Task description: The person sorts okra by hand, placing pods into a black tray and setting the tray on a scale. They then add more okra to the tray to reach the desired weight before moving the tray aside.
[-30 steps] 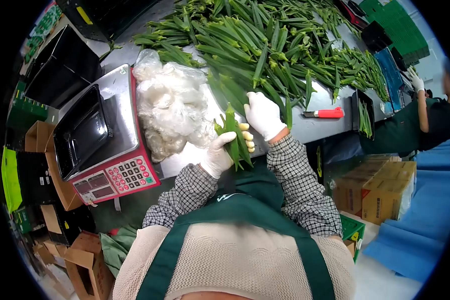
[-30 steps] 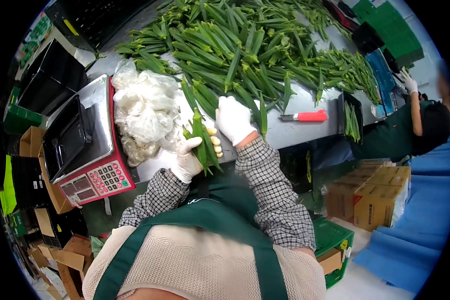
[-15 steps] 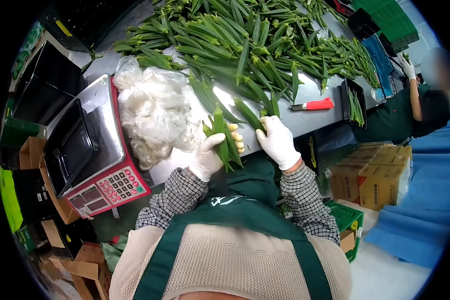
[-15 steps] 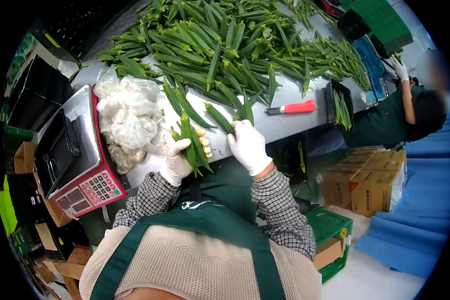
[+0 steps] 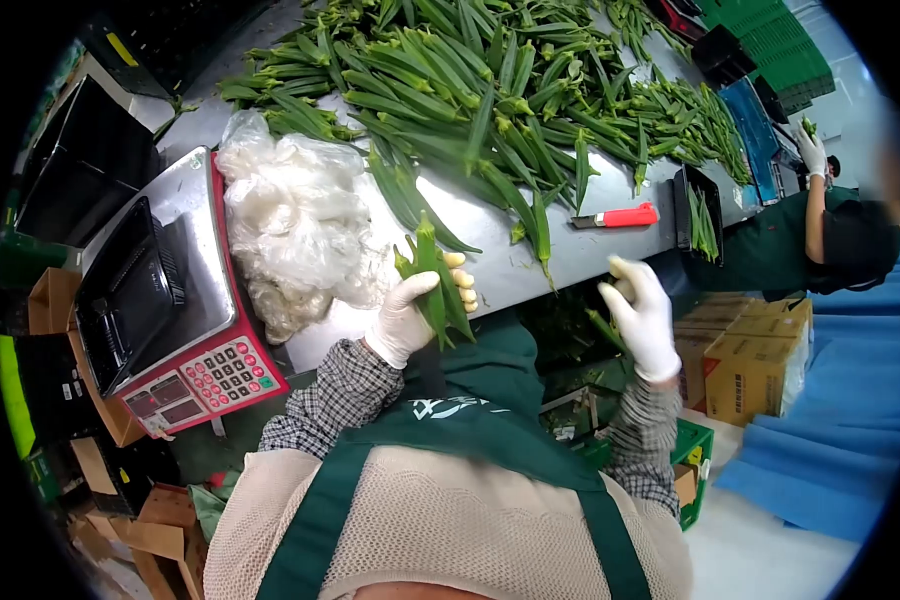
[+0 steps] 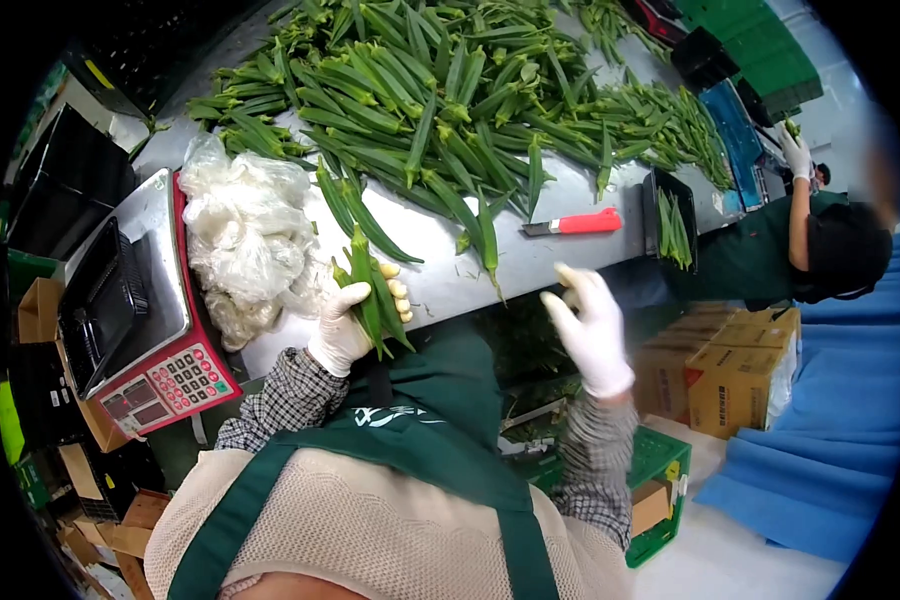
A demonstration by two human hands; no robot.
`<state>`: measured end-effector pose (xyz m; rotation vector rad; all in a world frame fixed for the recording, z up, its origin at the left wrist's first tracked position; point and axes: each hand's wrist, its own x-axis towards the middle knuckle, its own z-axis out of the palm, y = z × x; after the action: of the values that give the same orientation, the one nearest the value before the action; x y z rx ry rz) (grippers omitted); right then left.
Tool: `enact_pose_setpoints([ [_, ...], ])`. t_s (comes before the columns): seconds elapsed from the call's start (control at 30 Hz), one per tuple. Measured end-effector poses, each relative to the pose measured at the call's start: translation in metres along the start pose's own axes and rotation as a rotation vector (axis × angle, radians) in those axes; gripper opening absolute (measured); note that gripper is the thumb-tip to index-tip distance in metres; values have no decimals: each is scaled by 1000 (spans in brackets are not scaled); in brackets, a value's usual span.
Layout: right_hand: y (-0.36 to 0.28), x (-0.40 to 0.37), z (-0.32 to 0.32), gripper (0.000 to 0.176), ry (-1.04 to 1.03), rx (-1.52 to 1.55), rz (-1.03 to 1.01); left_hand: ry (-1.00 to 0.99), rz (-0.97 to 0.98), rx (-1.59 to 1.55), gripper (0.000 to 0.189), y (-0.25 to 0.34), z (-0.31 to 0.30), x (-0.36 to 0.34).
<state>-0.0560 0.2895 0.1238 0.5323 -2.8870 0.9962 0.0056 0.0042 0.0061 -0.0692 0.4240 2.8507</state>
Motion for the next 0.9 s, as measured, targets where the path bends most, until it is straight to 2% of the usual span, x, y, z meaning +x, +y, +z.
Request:
enact_pose_setpoints([
  [0.07, -7, 39, 48, 38, 168, -59, -250, -11, -9, -1, 44, 0, -1, 0],
  [0.13, -19, 79, 87, 41, 161, -69, -235, -22, 7, 15, 44, 0, -2, -2],
  [0.17, -15, 99, 105, 36, 201, -123, -322, 0, 16, 35, 44, 0, 0, -3],
  [0.23, -18, 120, 112, 20, 253, 44, -355, 15, 26, 28, 44, 0, 0, -5],
  [0.33, -21, 111, 63, 11, 335, 228, -237, 0, 41, 16, 44, 1, 2, -6],
  [0.37, -37, 91, 30, 11, 289, 334, -23, 3, 38, 13, 44, 0, 2, -6],
  [0.4, -47, 69, -2, 11, 244, 328, 84, 2, 37, 9, 44, 0, 2, -4],
  [0.43, -30, 52, -23, 10, 294, 163, -7, 7, 22, -2, 44, 0, 2, -4],
  [0.5, -10, 19, -63, 11, 155, -108, 14, -21, 1, -10, 43, 3, 3, -3],
  [0.53, -5, 10, -67, 13, 110, -243, 26, -21, -13, -13, 43, 3, 3, -3],
  [0.6, -8, 9, -48, 13, 154, -435, -2, 12, -44, -19, 43, 2, 3, -4],
  [0.67, -31, 28, -17, 13, 107, -115, -150, 18, -52, -14, 43, 6, 4, 0],
  [0.73, -45, 66, 22, 14, 86, -26, -384, 20, -64, -8, 43, 7, 6, -3],
  [0.8, -70, 119, 61, 12, 97, -12, -601, 5, -38, 9, 42, 6, 7, -4],
  [0.87, -88, 172, 99, 8, 196, -213, -755, 12, -19, 6, 42, 5, 6, -5],
  [0.9, -91, 195, 117, 9, 163, -339, -711, 23, -13, 0, 42, 5, 6, -5],
])
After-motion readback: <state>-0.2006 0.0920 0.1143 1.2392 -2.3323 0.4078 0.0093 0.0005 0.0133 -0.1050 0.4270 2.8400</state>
